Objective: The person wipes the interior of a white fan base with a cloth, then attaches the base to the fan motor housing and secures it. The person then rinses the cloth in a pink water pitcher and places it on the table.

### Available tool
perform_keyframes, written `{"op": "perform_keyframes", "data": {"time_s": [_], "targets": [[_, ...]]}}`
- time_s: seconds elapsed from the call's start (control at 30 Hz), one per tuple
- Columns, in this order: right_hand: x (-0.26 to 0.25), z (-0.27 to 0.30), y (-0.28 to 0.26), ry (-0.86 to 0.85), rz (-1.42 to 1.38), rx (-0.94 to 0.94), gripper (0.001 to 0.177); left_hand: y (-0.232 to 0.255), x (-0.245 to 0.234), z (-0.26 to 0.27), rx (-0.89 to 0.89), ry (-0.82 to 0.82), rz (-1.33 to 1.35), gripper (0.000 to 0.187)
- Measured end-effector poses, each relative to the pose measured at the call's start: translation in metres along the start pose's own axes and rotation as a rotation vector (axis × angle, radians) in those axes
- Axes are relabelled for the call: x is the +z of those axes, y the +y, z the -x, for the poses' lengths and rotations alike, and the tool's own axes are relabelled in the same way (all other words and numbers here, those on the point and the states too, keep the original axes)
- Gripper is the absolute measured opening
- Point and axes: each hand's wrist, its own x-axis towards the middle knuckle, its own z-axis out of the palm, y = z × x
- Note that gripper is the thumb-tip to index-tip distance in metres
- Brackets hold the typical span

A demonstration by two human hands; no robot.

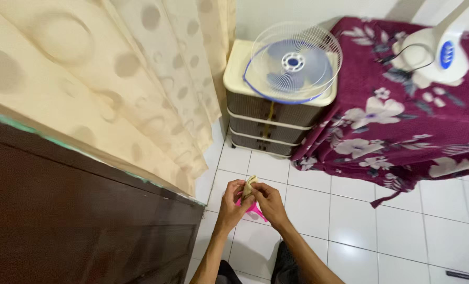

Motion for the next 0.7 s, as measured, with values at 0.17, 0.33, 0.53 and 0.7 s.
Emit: {"op": "perform_keyframes", "data": {"time_s": [0.17, 0.33, 0.53, 0.7], "targets": [[0.011, 0.030, -0.103, -0.055, -0.015, 0.063, 0.024, 0.103, 0.001, 0.016, -0.077, -0.092, 0.152, 0.057], [0.022, 0.056, -0.161, -0.063, -0.042, 0.005, 0.023, 0.159, -0.005, 0.022, 0.028, -0.169, 0.019, 0.051], [0.036, 0.080, -0.192, 0.015, -0.042, -0.054, 0.020, 0.162, -0.031, 0.021, 0.041, -0.045, -0.185, 0.034], [0.038, 0.096, -0.213, 0.067, -0.073, -0.010, 0.020, 0.175, -0.062, 0.018, 0.070, -0.033, -0.196, 0.026]]}}
